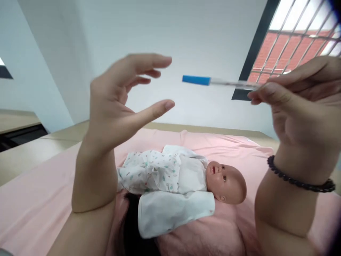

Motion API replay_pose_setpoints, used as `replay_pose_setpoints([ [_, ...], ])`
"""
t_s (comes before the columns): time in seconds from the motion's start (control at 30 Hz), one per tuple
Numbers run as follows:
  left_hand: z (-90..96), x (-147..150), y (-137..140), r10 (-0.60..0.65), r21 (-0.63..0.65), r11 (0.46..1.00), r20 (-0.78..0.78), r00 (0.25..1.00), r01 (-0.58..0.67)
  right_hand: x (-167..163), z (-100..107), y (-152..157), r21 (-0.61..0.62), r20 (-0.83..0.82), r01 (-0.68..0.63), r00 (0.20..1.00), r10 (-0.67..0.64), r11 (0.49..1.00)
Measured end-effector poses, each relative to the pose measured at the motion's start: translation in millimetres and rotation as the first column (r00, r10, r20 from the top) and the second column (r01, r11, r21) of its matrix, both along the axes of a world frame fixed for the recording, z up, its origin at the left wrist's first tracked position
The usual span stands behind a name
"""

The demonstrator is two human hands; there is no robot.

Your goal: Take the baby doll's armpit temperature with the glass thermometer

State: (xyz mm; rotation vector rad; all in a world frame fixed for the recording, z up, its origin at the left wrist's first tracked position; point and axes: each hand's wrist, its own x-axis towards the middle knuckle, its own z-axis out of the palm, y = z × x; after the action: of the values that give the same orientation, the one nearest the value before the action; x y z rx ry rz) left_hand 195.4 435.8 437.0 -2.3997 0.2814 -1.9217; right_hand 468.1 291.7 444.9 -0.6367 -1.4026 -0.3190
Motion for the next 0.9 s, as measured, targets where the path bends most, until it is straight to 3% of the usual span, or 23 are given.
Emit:
replay_pose_setpoints([
  [0.07, -0.4, 7.2, -6.7, 0.031, -0.053, 0.998, -0.034, 0.999, -0.033, -19.1, -10.6, -8.2, 0.043, -0.029, 0.081, 0.996, -0.079, 0.996],
  [0.13, -6.2, 9.9, -16.1, 0.096, -0.059, 0.993, -0.076, 0.993, -0.100, -30.9, -23.8, -17.7, -0.016, -0.028, 0.116, 0.993, -0.116, 0.993],
  [0.27, -20.5, 8.6, -29.8, 0.151, 0.060, 0.987, -0.043, 0.988, -0.148, -38.7, -40.3, -35.3, -0.134, 0.026, 0.175, 0.985, -0.173, 0.975],
  [0.37, -25.1, 5.5, -34.8, 0.144, 0.157, 0.978, -0.038, 0.989, -0.136, -39.3, -42.5, -39.3, -0.093, -0.047, 0.188, 0.980, -0.193, 0.978],
  [0.43, -26.7, 2.2, -39.6, 0.136, 0.131, 0.984, -0.095, 0.986, -0.123, -37.5, -41.4, -37.2, -0.076, -0.039, 0.203, 0.978, -0.206, 0.976],
  [0.53, -29.2, -3.4, -49.2, 0.076, 0.006, 0.997, -0.211, 0.975, -0.076, -31.1, -38.2, -30.8, -0.176, 0.090, 0.181, 0.982, -0.167, 0.968],
  [0.6, -30.1, -6.4, -53.5, 0.047, -0.037, 0.998, -0.192, 0.980, -0.055, -27.0, -36.7, -27.3, -0.269, 0.157, 0.118, 0.985, -0.077, 0.956],
  [0.7, -28.3, -9.7, -52.3, 0.133, -0.021, 0.990, -0.103, 0.986, -0.136, -25.6, -37.3, -26.3, -0.354, 0.203, 0.061, 0.979, 0.013, 0.933],
  [0.9, -20.3, -13.9, -42.3, 0.266, -0.009, 0.962, -0.185, 0.946, -0.273, -31.9, -42.1, -31.3, -0.392, 0.188, 0.050, 0.982, 0.026, 0.919],
])
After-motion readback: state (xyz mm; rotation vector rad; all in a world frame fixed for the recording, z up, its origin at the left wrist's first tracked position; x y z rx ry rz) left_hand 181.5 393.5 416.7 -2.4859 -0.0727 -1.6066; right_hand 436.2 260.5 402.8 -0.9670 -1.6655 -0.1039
